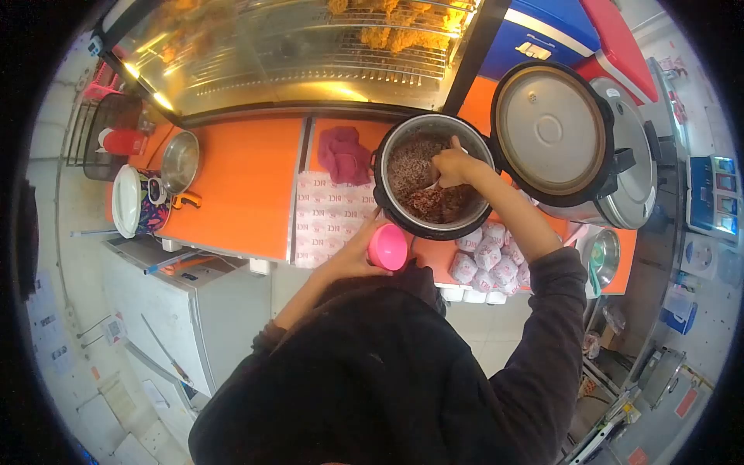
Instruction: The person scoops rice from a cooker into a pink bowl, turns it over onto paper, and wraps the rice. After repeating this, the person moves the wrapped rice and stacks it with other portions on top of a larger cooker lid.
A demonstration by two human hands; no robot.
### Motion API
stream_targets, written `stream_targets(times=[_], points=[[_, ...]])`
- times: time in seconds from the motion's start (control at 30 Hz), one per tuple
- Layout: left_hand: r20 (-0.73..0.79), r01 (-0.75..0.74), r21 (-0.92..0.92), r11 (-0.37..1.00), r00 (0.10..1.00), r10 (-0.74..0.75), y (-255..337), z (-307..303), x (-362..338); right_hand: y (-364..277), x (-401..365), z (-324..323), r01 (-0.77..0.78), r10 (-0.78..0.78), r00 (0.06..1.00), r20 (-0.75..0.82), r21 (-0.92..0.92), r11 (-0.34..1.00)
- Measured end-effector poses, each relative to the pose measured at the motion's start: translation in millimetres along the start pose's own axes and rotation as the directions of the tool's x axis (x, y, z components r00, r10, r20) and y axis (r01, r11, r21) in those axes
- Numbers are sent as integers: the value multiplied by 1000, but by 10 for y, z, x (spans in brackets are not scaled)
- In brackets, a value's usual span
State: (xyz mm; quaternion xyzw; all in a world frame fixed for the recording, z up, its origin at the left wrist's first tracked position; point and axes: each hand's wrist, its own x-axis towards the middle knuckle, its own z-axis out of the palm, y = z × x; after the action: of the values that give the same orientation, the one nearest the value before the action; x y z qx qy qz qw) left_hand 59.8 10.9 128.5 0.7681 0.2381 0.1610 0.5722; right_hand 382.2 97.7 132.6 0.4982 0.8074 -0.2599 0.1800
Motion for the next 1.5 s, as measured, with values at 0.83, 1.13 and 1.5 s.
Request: stream_targets(times=[0.83, 1.13, 1.5], points=[[-453, -315, -294, 902, 877, 158, 514, -214, 980, -571, -911, -695, -689, 321, 518, -793, -165, 706], [-534, -96, -433, 896, 829, -169, 136, -459, -255, -281, -421, 293, -515, 289, 827, -483, -443, 734], [-414, -78, -504, 860, 896, -162, -78, -238, -211, -600, -214, 452, -457, 420, 853, -311, -54, 888]])
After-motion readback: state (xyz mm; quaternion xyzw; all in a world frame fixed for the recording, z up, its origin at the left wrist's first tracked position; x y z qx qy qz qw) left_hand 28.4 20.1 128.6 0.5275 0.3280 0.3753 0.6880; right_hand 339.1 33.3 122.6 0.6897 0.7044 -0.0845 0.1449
